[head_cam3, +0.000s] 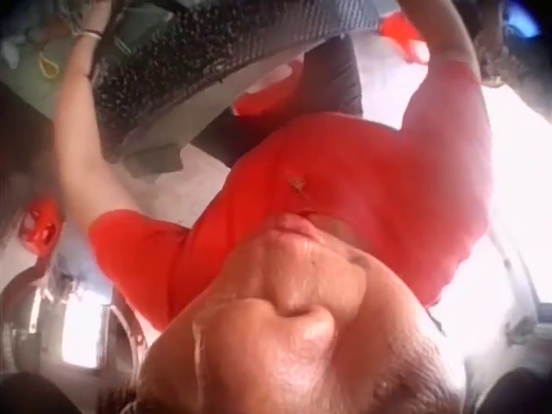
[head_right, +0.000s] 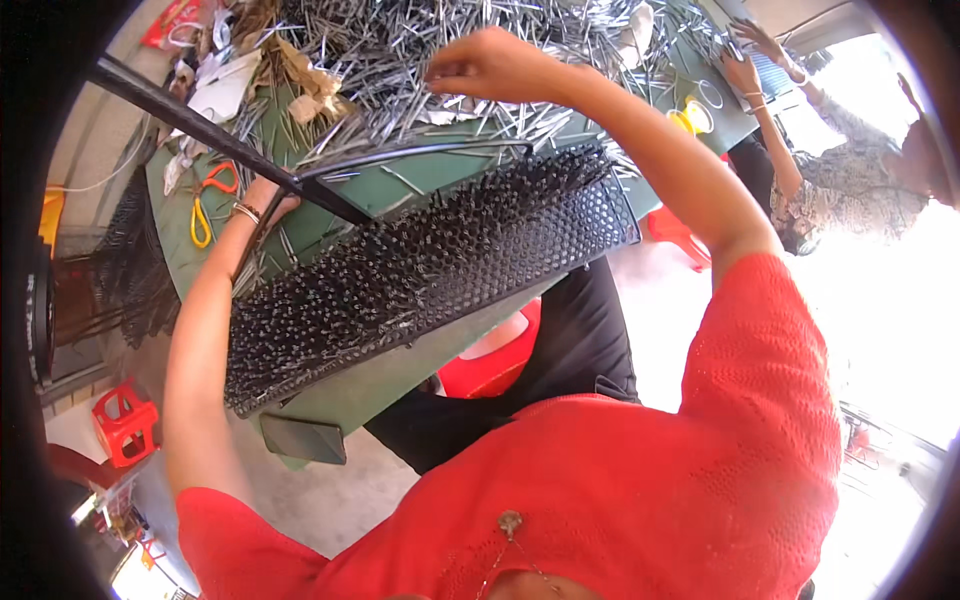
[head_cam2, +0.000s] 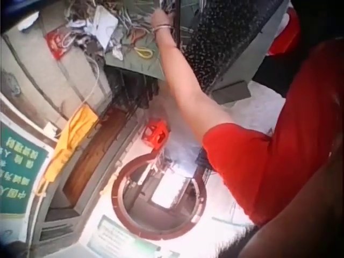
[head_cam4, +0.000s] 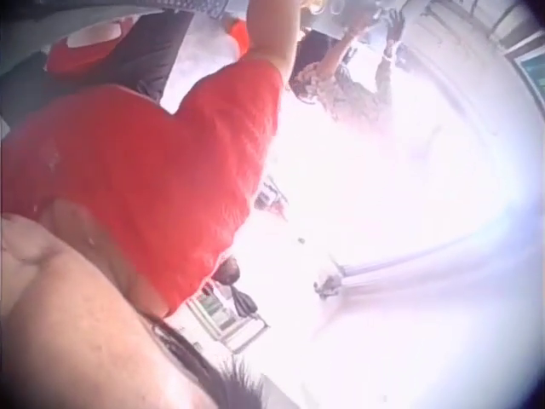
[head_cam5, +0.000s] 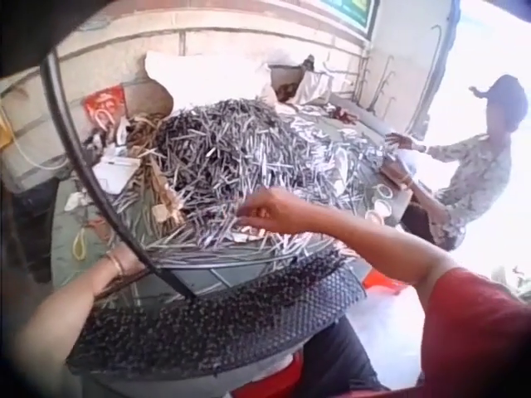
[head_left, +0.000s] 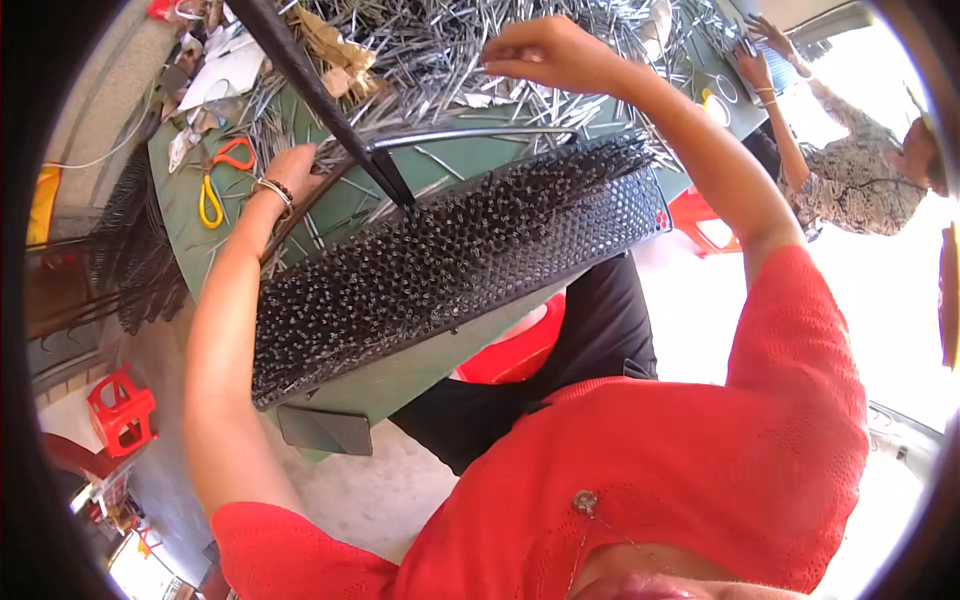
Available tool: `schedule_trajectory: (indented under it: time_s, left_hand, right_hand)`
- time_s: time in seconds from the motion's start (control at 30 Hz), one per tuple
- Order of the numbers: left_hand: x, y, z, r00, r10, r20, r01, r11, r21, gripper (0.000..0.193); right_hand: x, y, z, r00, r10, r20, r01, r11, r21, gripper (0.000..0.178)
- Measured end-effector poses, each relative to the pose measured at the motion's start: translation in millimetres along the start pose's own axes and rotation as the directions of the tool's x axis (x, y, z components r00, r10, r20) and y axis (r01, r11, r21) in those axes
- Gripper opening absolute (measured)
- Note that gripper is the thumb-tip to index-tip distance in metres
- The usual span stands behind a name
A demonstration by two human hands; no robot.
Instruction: Picking up thin metal rods from a pile and inserting them into a black plastic base.
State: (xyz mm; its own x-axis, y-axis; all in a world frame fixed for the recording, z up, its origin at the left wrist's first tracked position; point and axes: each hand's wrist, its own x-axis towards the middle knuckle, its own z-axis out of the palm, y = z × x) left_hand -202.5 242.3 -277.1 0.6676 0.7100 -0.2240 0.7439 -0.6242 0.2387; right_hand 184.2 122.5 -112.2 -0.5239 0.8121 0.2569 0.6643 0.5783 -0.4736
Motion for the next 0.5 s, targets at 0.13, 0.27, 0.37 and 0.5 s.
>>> schedule_trajectory:
  time_s: [0.13,0.27,0.37,0.5]
  left_hand:
    - [-5.2,22.1,-17.7,1.000,-0.026,-0.009,0.025,0.989,-0.148,0.033]
    - [-22.2,38.4,-50.5,0.982,-0.176,-0.072,0.147,0.941,-0.304,0.035]
    - [-36.9,32.7,-69.3,0.936,-0.215,-0.279,0.002,0.795,-0.606,0.036]
    - [-28.2,18.1,-58.8,0.813,-0.328,-0.480,-0.214,0.598,-0.772,0.034]
  right_hand:
    - [-54.0,0.5,-19.0,0.969,0.216,-0.124,-0.218,0.976,-0.008,0.021]
    - [-77.5,-14.8,-31.8,0.925,0.343,-0.164,-0.332,0.939,0.090,0.017]
    - [-74.6,-26.8,-34.5,0.894,0.386,-0.227,-0.359,0.921,0.151,0.016]
    - [-74.3,-25.4,-34.2,0.860,0.436,-0.266,-0.392,0.897,0.202,0.015]
